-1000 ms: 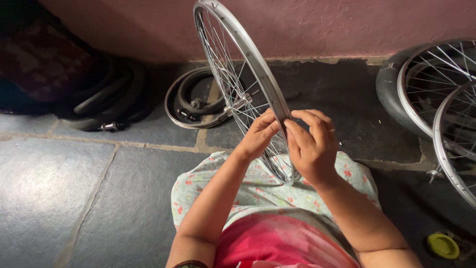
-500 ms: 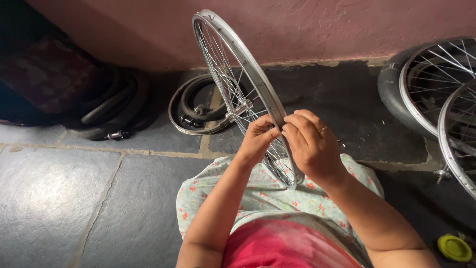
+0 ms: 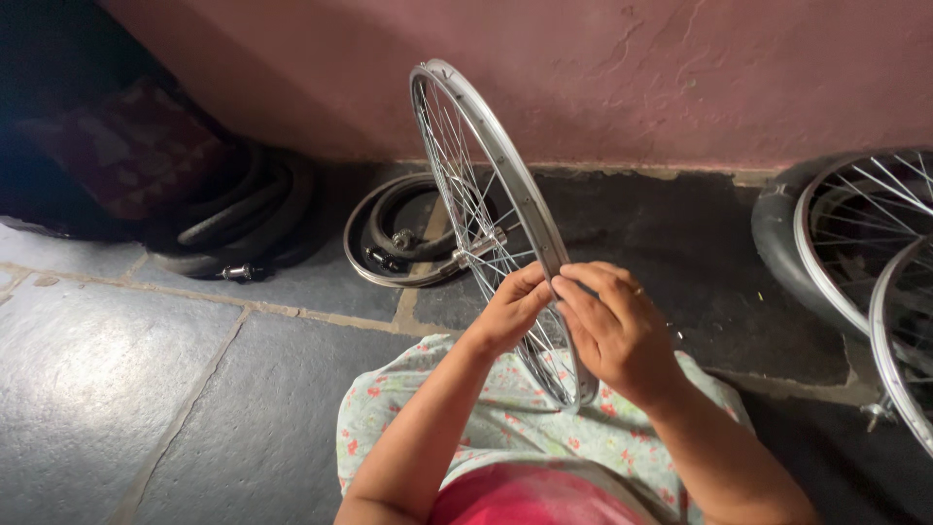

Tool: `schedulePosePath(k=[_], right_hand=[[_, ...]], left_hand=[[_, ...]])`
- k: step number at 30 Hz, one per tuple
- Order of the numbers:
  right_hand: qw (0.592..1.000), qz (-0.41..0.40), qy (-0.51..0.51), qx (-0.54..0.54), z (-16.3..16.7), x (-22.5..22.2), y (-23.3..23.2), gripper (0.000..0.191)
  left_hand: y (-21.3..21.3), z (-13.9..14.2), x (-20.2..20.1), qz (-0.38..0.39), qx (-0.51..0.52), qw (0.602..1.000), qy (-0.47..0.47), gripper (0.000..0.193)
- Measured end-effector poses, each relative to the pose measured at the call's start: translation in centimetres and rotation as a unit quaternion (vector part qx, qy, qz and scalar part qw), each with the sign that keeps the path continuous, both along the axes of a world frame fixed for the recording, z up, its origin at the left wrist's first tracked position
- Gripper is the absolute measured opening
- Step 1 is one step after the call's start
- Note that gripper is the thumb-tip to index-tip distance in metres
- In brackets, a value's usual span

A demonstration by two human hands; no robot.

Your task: The person sits on the floor and adjusts the spokes and rim of a bicycle wheel by hand, rotating the wheel and checking alignment. They briefly handle a black hub component and continue tightening or aligning the spokes.

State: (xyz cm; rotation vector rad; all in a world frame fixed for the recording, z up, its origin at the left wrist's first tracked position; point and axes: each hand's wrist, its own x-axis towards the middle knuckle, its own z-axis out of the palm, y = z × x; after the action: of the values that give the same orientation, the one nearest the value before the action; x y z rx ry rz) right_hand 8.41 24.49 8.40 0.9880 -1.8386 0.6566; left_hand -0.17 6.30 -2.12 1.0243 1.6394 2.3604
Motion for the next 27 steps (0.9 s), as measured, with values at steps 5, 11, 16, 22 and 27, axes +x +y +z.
schedulePosePath(k=[5, 11, 16, 22, 27], right_hand=[[0.998, 0.028, -0.006, -0.064, -2.5, -1.6, -0.7, 0.035], [0.991, 0.087, -0.009, -0.097, -6.4, -3.0, -0.6, 0.046], [0.981, 0.139, -0.041, -0.128, -9.1, -4.5, 0.4, 0.061], [0.966, 0.196, -0.053, -0.161, -11.0, -5.1, 0.9, 0.082], [0.969, 0.190, -0.053, -0.146, -11.5, -4.9, 1.0, 0.083]], left_hand=[[-0.3, -0.7, -0.6, -0.041, 0.085, 0.995, -0.014, 0.023], [0.5, -0.7, -0.3, 0.080, -0.010, 0.997, 0.010, 0.019], [0.1, 0.2, -0.2, 0.111, -0.111, 0.985, 0.070, 0.021], [-0.1, 0.2, -0.1, 0.010, 0.050, 0.997, -0.051, 0.018], [0.1, -0.6, -0.1, 0.062, 0.040, 0.997, -0.023, 0.018]])
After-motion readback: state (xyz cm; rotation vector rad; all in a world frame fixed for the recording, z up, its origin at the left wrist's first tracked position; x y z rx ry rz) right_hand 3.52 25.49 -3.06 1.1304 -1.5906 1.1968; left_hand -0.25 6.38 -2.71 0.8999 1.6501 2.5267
